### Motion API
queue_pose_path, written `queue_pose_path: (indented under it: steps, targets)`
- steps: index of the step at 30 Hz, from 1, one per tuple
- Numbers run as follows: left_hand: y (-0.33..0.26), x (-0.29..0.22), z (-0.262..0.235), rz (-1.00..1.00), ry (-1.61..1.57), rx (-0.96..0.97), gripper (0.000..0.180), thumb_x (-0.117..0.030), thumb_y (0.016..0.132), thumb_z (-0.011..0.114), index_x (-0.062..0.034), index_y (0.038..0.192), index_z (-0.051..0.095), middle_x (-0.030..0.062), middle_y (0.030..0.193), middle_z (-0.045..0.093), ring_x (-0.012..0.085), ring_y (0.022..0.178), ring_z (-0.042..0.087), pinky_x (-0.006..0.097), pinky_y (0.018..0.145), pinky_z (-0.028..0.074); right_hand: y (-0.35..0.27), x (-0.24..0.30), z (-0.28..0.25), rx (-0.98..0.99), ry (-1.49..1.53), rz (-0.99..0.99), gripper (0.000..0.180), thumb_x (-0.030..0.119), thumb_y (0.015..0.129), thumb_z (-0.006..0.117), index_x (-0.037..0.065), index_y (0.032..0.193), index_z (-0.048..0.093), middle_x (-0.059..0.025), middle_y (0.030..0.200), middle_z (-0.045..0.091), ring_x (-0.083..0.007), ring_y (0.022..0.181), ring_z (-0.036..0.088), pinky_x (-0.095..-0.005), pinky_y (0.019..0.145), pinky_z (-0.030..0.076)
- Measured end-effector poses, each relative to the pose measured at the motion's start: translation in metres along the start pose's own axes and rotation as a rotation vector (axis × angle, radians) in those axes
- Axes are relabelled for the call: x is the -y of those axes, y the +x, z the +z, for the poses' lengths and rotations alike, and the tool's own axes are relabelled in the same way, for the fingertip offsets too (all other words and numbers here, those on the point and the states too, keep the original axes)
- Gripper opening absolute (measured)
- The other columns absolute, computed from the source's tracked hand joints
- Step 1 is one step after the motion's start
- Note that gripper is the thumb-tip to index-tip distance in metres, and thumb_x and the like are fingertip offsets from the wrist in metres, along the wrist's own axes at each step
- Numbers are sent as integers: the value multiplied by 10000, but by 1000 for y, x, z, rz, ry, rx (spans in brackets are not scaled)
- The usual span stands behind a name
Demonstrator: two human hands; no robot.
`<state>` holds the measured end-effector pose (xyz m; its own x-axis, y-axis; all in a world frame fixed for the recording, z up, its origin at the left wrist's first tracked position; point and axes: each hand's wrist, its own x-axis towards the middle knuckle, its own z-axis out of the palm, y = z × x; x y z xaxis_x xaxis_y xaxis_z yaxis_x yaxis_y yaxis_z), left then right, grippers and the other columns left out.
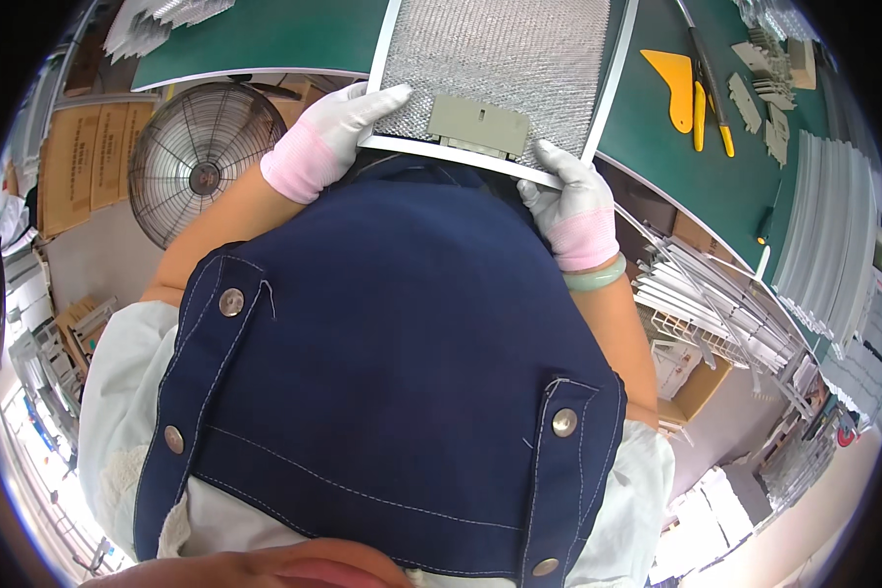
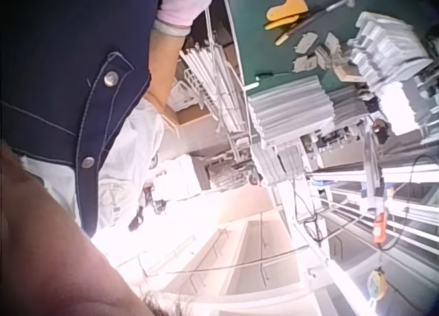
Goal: The person assembles air filters by placing a mesh sheet into a frame, inserting a plastic component, and securing the assembly with a hammer. They repeat this process for multiple units, stacking the finished filters on the table.
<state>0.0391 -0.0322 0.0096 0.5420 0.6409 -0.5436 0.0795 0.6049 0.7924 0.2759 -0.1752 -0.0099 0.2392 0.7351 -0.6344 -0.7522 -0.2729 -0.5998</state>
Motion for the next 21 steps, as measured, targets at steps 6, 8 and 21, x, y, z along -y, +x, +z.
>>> queue_pose_path:
  steps: [6,8,21]
  targets:
    - [9,11,-10,85,41,137,333,-199,967,616,30,1209,604,88,1096,686,145,1000,649,282,907,511,-8,6,1,133,-48,189,247,107,960,617,-103,1089,605,-197,983,680,-235,758,695,-285,624,617]
    - [11,8,-12,110,155,192,333,-199,970,609,29,1212,607,86,1104,683,143,993,647,287,906,512,-4,9,2,102,-45,175,254,101,963,610,-111,1101,602,-194,982,680,-236,749,694,-278,620,615]
    - [19,-10,-20,166,542,408,242,-130,987,557,14,1143,672,80,1063,726,146,1000,667,311,888,516,-4,6,1,99,8,148,256,109,974,597,-115,1096,608,-188,971,678,-249,792,683,-283,650,602]
